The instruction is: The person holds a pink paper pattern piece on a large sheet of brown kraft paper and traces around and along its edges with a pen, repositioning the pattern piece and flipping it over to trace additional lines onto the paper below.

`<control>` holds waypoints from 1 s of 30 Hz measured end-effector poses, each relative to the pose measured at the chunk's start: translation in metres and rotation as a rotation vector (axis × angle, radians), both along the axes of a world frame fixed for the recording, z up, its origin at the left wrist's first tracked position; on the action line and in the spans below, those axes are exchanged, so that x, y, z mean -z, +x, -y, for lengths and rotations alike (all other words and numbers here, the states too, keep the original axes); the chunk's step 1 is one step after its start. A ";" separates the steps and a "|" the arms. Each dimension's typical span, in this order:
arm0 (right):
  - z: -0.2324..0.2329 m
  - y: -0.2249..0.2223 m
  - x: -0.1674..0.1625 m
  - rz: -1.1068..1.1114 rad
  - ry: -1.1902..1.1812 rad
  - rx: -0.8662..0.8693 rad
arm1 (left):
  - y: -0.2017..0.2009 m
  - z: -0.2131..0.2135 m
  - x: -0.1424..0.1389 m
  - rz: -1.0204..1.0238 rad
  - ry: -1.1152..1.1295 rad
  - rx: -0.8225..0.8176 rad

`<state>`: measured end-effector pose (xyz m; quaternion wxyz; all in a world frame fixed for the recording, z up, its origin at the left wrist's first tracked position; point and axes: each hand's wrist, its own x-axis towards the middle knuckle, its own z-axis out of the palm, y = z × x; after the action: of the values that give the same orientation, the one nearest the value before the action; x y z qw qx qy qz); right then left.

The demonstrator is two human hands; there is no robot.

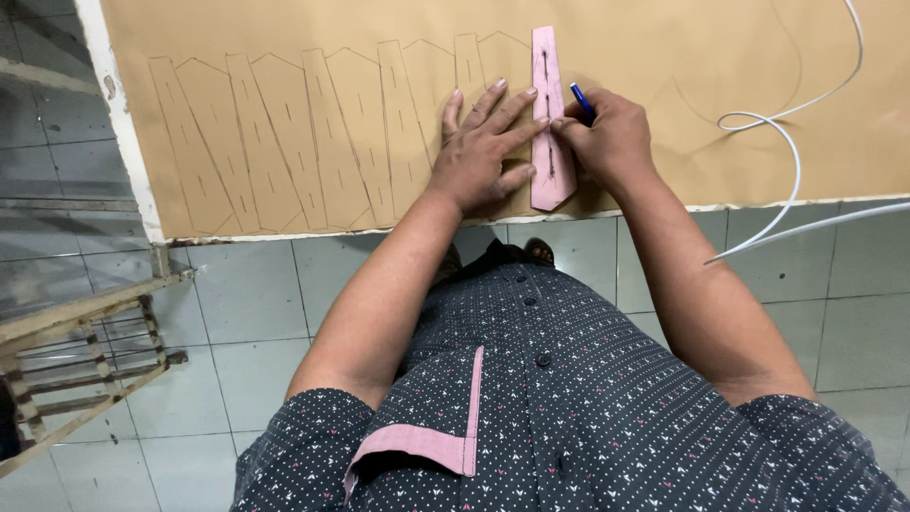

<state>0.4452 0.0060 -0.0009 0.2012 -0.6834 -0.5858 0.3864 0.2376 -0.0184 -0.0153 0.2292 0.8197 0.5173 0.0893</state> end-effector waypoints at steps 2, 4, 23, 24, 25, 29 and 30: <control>-0.001 0.000 0.001 0.019 0.040 -0.019 | 0.000 0.000 -0.002 -0.012 -0.043 0.000; -0.001 0.000 0.002 0.056 0.122 -0.061 | 0.000 0.000 -0.003 -0.012 -0.053 0.001; -0.008 0.005 0.011 0.149 0.303 -0.132 | 0.000 -0.002 -0.003 -0.020 -0.059 0.001; -0.013 0.006 0.009 0.153 0.464 -0.171 | 0.000 -0.003 -0.003 -0.030 -0.066 0.007; -0.015 0.006 0.007 0.156 0.622 -0.211 | 0.000 -0.002 -0.002 -0.026 -0.079 0.004; -0.022 0.008 -0.019 0.067 0.672 -0.208 | -0.001 -0.002 0.006 -0.002 -0.057 -0.007; -0.023 0.008 -0.027 0.063 0.638 -0.227 | -0.001 -0.001 0.009 0.007 -0.037 -0.009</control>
<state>0.4531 0.0293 0.0259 0.3424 -0.5279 -0.7555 0.1824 0.2363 -0.0178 -0.0246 0.2458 0.8125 0.5219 0.0835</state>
